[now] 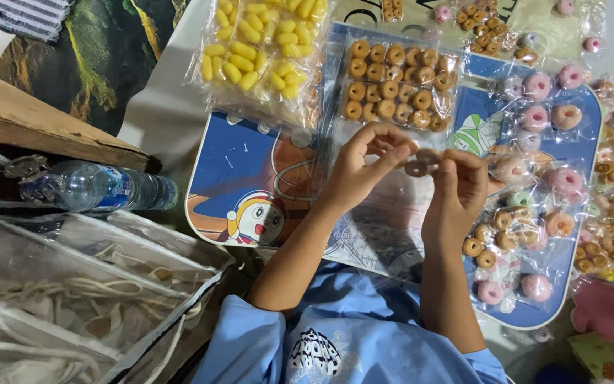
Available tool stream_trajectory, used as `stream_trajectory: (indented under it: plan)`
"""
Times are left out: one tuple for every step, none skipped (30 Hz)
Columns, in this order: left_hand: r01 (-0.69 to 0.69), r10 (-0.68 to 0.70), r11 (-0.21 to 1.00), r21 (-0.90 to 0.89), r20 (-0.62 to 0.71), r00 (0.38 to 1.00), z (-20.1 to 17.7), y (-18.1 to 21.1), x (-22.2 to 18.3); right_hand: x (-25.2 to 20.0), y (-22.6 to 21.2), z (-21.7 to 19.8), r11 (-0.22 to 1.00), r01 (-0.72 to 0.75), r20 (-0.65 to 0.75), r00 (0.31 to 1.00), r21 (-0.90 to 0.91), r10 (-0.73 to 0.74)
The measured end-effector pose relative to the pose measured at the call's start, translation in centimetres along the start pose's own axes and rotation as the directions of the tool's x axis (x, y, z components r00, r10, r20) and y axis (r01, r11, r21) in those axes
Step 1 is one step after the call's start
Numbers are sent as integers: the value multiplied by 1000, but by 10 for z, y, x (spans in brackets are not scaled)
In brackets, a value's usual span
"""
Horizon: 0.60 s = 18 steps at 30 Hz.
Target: Packing small donut-shaped toy items into a plastic bag by hand
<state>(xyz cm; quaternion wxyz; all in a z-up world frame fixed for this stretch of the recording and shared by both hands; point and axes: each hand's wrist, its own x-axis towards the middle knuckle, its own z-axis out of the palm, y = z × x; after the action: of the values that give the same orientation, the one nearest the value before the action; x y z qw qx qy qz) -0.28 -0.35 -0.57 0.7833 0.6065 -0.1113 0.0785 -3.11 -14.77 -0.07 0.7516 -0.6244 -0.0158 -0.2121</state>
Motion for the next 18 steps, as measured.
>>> stream_trajectory:
  plan:
    - [8, -9, 999, -47, -24, 1000, 3, -3, -1, 1, 5, -5, 1000, -1, 15, 1000, -24, 1]
    - [11, -12, 999, -50, -22, 1000, 0, -4, 0, 0, -1, 2, 1000, -2, 12, 1000, -27, 2]
    - [27, -30, 997, -71, -38, 999, -2, -6, 1, -2, -8, 8, 1000, -8, 52, 999, -23, 9]
    - [43, -49, 995, -93, -54, 997, -3, -7, 1, -3, -14, 15, 1000, -15, 91, 996, -19, 17]
    - [51, -56, 994, -98, -47, 997, -3, -6, 1, -2, -7, 10, 1000, -17, 82, 996, -26, 19]
    - [68, -72, 993, -99, -38, 997, -3, -4, 2, 0, 1, 5, 999, -31, 76, 997, -9, 32]
    - [86, -90, 991, -100, -30, 996, -3, -3, 2, 1, 8, -1, 999, -46, 69, 997, 7, 45]
    - [95, -98, 990, -105, -22, 995, -5, -1, 1, 1, 11, -3, 999, -48, 59, 997, 0, 48]
    - [96, -96, 995, -26, -1, 995, -6, 1, 1, 3, 14, -5, 998, -61, 50, 997, 17, 60]
    - [94, -96, 994, 54, 20, 995, -8, 3, 2, 4, 17, -7, 997, -74, 41, 997, 34, 73]
    - [99, -100, 994, 50, 26, 995, -8, 2, 1, 3, 13, -5, 997, -75, 34, 997, 30, 74]
    - [107, -108, 993, 45, 18, 994, -8, 1, 1, 2, 8, -2, 997, -72, 44, 997, 38, 70]
    - [113, -113, 993, 40, 8, 994, -8, 0, 2, 2, 4, 1, 997, -68, 55, 996, 48, 65]
    - [116, -116, 993, 38, 13, 993, -8, 1, 2, 2, 6, 1, 997, -68, 50, 997, 46, 65]
    - [115, -115, 993, 38, 13, 993, -8, 2, 1, 3, 7, 0, 997, -66, 68, 996, 34, 64]
    - [114, -114, 993, 38, 14, 993, -8, 3, 1, 3, 9, 0, 998, -64, 86, 994, 22, 62]
    - [117, -117, 992, 36, 17, 993, -8, 0, 1, 3, 11, -1, 998, -65, 82, 995, 19, 63]
    - [104, -104, 994, 45, 11, 994, -8, -3, 1, 3, 14, -3, 997, -71, 75, 995, 25, 69]
